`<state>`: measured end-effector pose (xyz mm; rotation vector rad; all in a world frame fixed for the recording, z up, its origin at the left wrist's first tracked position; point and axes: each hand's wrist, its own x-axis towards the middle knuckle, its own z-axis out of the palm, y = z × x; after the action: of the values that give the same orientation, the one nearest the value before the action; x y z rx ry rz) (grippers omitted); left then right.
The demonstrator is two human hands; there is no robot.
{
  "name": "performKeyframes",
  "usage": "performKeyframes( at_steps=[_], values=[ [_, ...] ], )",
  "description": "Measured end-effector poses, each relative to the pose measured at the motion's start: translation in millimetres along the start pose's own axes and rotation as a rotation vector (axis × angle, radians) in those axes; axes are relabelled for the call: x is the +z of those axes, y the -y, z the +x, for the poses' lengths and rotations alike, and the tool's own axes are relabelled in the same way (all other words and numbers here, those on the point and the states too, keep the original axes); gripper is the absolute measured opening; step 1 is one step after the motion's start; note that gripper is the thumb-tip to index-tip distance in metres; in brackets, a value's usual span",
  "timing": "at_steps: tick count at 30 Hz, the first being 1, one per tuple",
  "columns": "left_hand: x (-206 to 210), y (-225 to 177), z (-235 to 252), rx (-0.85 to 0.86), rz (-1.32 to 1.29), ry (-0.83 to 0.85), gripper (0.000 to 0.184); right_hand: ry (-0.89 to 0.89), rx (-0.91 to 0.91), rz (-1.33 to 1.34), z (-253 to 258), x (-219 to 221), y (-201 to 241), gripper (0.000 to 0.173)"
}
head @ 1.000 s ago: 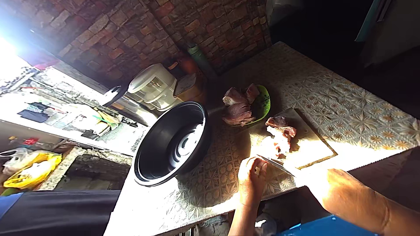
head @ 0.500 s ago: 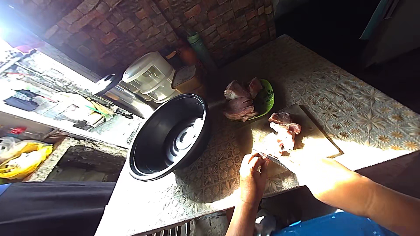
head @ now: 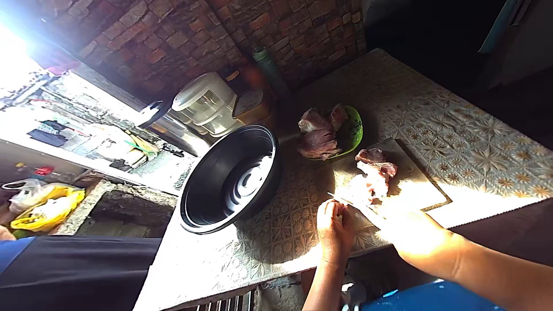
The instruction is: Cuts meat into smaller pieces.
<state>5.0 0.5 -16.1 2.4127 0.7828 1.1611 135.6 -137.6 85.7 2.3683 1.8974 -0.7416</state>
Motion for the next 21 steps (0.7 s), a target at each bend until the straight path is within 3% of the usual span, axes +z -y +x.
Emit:
performKeyframes(
  at_steps=[4, 7, 11, 13, 17, 21],
  values=[
    [-3.9, -0.6, 1.7, -0.019, -0.036, 0.049, 0.005, -0.061, -0.05, 0.021, -4.8, 2.9, -16.6, 0.059],
    [-15.0, 2.0, 1.3, -0.014, -0.135, 0.116, 0.025, -0.084, -0.09, 0.077, 4.7, 1.7, -30.5, 0.05],
    [-22.4, 6.1, -2.8, -0.049, -0.094, 0.092, 0.033, -0.321, -0.092, 0.118, 9.0, 8.4, -28.9, 0.035],
    [-20.7, 5.7, -3.5, -0.046, -0.06, 0.075, 0.033, -0.382, -0.112, 0.117, 6.0, 8.2, -24.9, 0.038],
    [-16.0, -5.5, 4.2, -0.069, 0.066, 0.086, 0.038, -0.296, -0.083, 0.116, 4.1, 9.4, -25.7, 0.046],
    [-9.4, -10.4, 10.8, -0.077, 0.168, 0.117, 0.026, -0.324, -0.072, 0.119, 1.3, 14.6, -29.1, 0.054]
  ],
)
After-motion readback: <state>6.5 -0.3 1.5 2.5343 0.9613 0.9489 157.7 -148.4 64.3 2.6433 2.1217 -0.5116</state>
